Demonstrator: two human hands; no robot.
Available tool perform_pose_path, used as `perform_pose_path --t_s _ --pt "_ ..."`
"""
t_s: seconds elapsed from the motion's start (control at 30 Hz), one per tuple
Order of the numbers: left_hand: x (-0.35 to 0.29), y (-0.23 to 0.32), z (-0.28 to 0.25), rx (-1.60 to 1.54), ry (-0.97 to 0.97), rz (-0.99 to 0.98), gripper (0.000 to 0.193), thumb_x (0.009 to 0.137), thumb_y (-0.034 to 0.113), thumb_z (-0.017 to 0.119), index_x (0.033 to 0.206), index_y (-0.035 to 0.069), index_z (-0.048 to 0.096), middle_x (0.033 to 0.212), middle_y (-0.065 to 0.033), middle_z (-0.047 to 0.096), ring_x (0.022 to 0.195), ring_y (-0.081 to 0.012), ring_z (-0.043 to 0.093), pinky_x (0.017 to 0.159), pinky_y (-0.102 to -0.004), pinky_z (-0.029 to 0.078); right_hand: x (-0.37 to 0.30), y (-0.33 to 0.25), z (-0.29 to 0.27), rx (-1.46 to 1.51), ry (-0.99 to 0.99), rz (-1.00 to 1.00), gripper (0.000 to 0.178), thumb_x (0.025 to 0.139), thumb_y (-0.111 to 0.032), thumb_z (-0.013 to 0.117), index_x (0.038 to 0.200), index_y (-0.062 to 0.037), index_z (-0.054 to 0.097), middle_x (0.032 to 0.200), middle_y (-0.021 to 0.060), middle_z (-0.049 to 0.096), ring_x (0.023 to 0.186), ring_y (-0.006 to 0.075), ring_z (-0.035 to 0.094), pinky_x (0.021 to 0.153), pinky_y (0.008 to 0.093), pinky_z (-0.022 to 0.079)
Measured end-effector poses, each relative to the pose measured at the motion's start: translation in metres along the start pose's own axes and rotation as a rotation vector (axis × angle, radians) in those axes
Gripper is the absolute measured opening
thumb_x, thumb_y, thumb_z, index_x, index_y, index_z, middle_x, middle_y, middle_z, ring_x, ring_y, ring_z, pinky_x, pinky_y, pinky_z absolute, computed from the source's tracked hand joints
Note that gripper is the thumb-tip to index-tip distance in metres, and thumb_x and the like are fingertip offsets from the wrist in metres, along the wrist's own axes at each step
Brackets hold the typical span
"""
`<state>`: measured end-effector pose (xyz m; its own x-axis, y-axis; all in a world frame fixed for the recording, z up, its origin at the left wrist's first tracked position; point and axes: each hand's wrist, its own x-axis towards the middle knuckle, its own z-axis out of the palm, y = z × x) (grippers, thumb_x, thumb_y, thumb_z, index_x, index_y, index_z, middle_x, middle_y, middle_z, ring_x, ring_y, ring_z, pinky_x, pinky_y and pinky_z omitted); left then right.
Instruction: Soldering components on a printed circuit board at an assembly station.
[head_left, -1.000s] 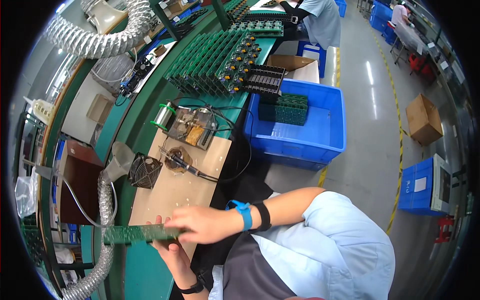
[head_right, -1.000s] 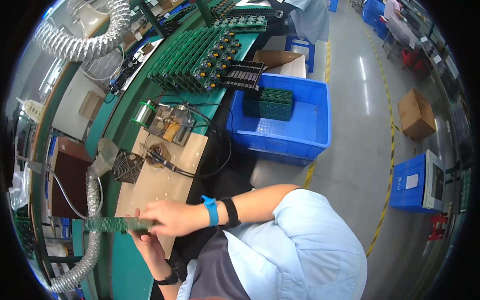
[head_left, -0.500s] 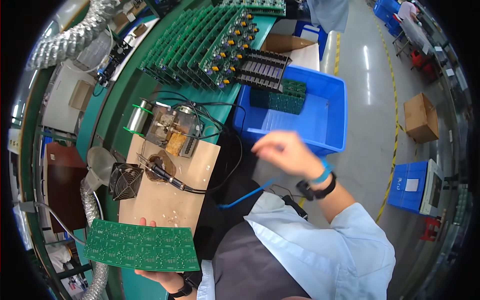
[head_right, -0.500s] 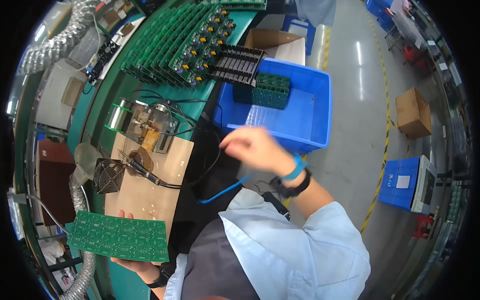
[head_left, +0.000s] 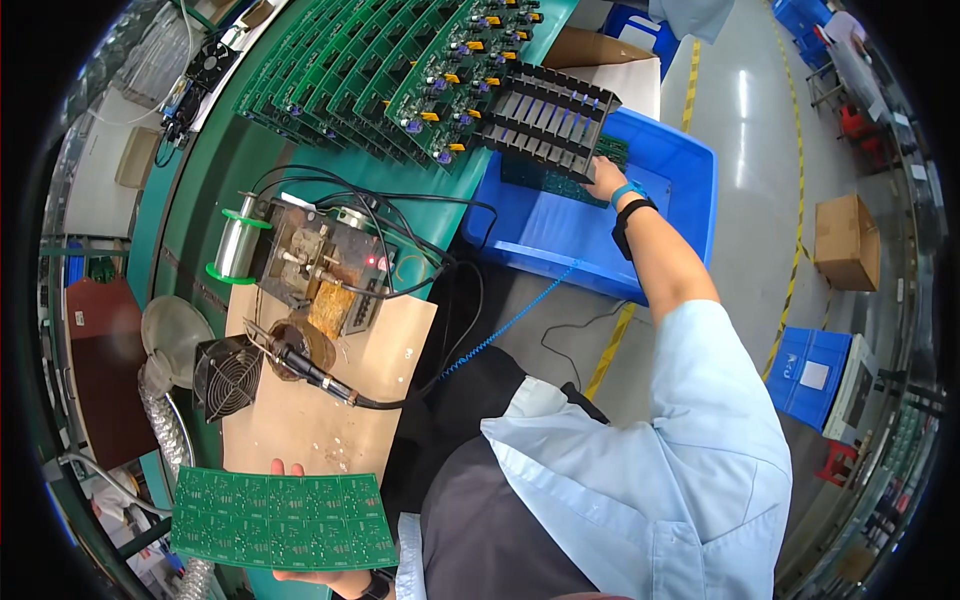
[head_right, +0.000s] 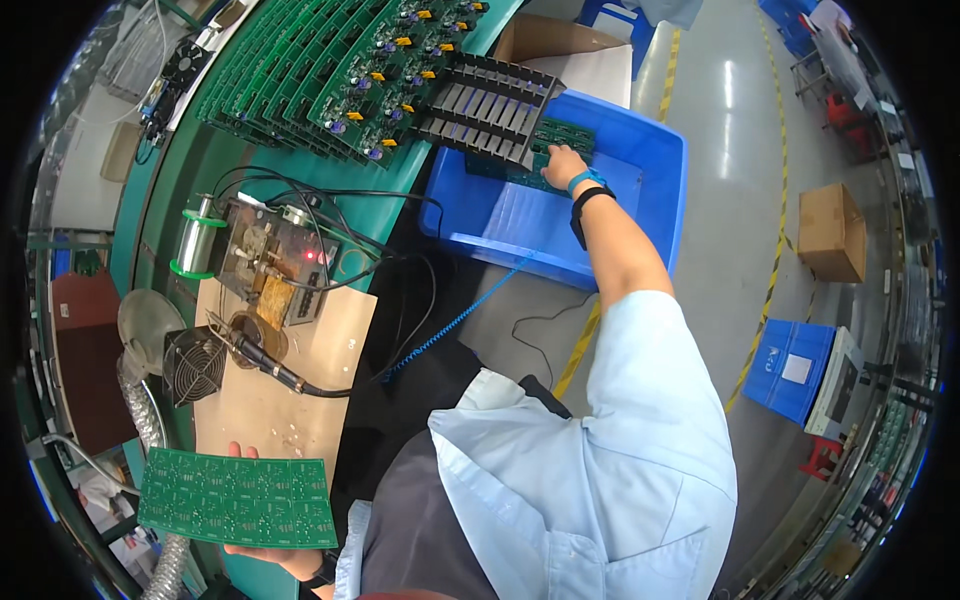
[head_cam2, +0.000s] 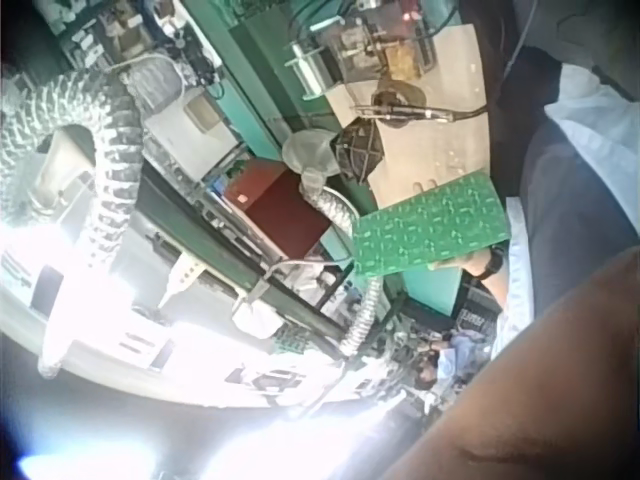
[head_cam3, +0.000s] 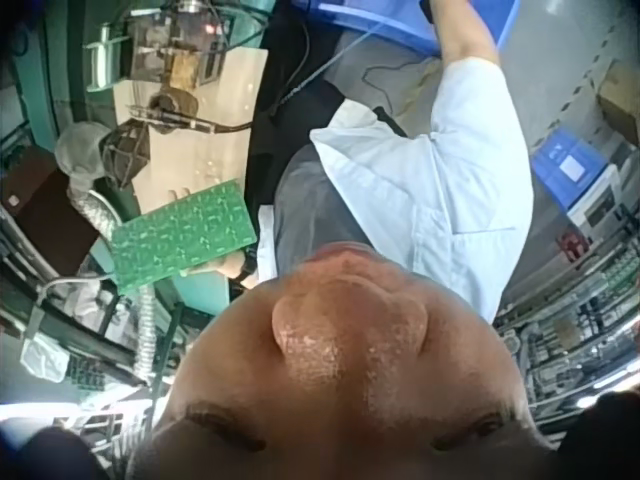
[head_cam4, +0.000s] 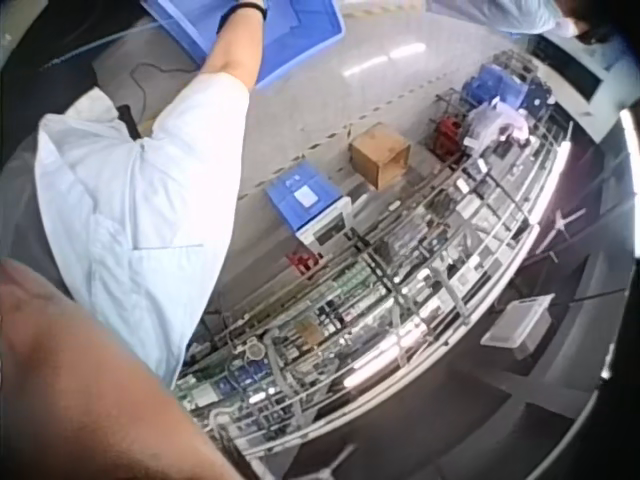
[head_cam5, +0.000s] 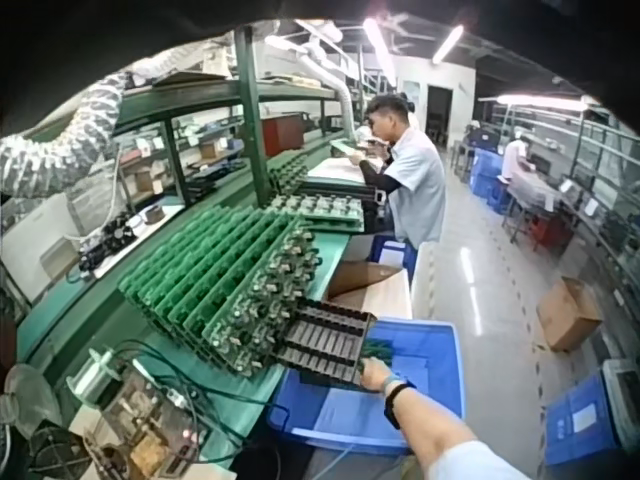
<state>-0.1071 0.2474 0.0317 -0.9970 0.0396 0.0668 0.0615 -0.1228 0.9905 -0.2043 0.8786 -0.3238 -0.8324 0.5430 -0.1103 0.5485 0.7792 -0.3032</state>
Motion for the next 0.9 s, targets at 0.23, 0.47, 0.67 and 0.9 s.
perform_pose_path --t_s 0.23,0.47,0.67,0.9 --pt "0.009 -0.001 0.0 -0.012 0.015 -0.016 0.108 0.082 0.083 0.032 0.153 0.007 0.006 0.153 -0.0309 0.017 0.137 -0.0446 0.031 0.11 -0.0557 0.035 0.02 0.007 0.022 -0.103 -0.262 0.018 0.031 0.086 -0.01 0.058 0.116 -0.0048 0.065 0.128 0.0176 0.057 0.119 0.0362 0.054 0.097 0.0456 0.048" --pt "0.001 0.0 -0.011 -0.018 0.013 -0.017 0.109 0.081 0.084 0.03 0.153 0.006 0.007 0.153 -0.0284 0.019 0.137 -0.0439 0.031 0.11 -0.0554 0.034 0.036 0.023 0.05 -0.184 -0.397 0.135 0.031 0.085 -0.006 0.057 0.114 -0.0046 0.066 0.132 0.0151 0.053 0.124 0.0341 0.051 0.096 0.0455 0.049" --pt "-0.015 -0.002 -0.011 0.027 0.124 -0.045 0.108 0.081 0.085 0.029 0.153 0.006 0.011 0.153 -0.0267 0.022 0.137 -0.0432 0.031 0.111 -0.0556 0.033 0.031 0.02 0.053 -0.135 -0.178 0.093 0.027 0.084 -0.005 0.057 0.109 -0.0045 0.069 0.136 0.0139 0.05 0.126 0.0324 0.048 0.097 0.0418 0.048" --pt "-0.012 0.0 -0.006 0.031 0.166 -0.055 0.108 0.08 0.086 0.028 0.154 0.009 0.007 0.153 -0.0265 0.022 0.136 -0.0422 0.034 0.108 -0.0565 0.038 -0.01 -0.026 -0.001 -0.318 0.083 -0.096 0.025 0.086 -0.008 0.054 0.106 -0.0048 0.069 0.133 0.0141 0.051 0.123 0.0302 0.048 0.095 0.04 0.048"
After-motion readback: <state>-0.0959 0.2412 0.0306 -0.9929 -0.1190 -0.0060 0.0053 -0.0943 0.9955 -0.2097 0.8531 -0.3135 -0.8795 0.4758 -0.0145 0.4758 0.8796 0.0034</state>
